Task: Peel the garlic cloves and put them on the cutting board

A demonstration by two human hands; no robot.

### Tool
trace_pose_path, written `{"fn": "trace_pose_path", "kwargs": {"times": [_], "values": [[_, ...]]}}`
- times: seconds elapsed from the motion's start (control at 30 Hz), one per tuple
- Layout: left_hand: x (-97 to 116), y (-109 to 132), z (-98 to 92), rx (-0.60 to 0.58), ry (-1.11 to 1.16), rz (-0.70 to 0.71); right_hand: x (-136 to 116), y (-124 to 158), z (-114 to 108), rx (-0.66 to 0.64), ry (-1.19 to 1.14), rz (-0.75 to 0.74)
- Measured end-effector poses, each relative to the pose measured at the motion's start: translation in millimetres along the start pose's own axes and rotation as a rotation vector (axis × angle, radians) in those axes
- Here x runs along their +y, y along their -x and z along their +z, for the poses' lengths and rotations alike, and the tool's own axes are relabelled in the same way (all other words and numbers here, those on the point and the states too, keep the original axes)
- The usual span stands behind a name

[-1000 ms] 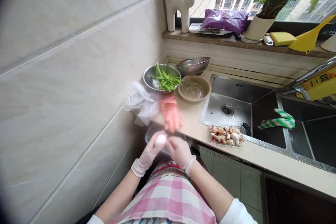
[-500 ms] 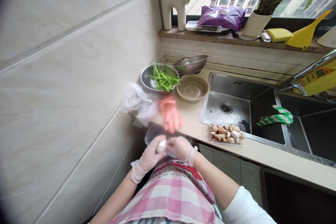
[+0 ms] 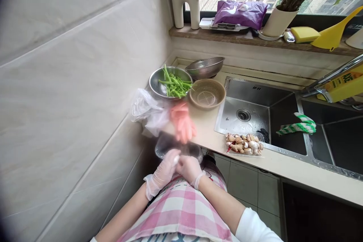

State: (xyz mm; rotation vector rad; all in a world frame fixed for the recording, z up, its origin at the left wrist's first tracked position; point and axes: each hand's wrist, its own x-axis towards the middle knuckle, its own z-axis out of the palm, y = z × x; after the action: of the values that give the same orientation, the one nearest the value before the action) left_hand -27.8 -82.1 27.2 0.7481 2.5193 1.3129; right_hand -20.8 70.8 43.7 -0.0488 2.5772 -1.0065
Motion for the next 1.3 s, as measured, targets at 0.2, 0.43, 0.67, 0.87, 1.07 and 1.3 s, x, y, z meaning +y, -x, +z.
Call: {"fn": "trace_pose_path", "kwargs": {"times": [0.2,0.43,0.67,0.87,1.07,1.3], "values": [[-1,1,6.0,-0.011,-0.007,-0.013,10,1,8,-0.003,-0.152,0.046],[1,-4,-0.3,-0.085,0.045,-0.029,16,-2,0,-0.126,-0.269,0.014],[6,-6,-4.9,-0.044,0.021,0.031,13,-3,-3,-0.132,-0.354,-0.003],[12,-6,-5.6,-0.031,0.070,0.035,13,-2,8,-0.043,-0.437,0.072],[19,-9,-25.8,-0.034,0.215,-0.112,10,-4,-15,-0.175,-0.577,0.062],[21,-11,-27.9,-0.087,0.250,-0.064,10,-9,-22,-0.372,-0.782,0.182]]}}
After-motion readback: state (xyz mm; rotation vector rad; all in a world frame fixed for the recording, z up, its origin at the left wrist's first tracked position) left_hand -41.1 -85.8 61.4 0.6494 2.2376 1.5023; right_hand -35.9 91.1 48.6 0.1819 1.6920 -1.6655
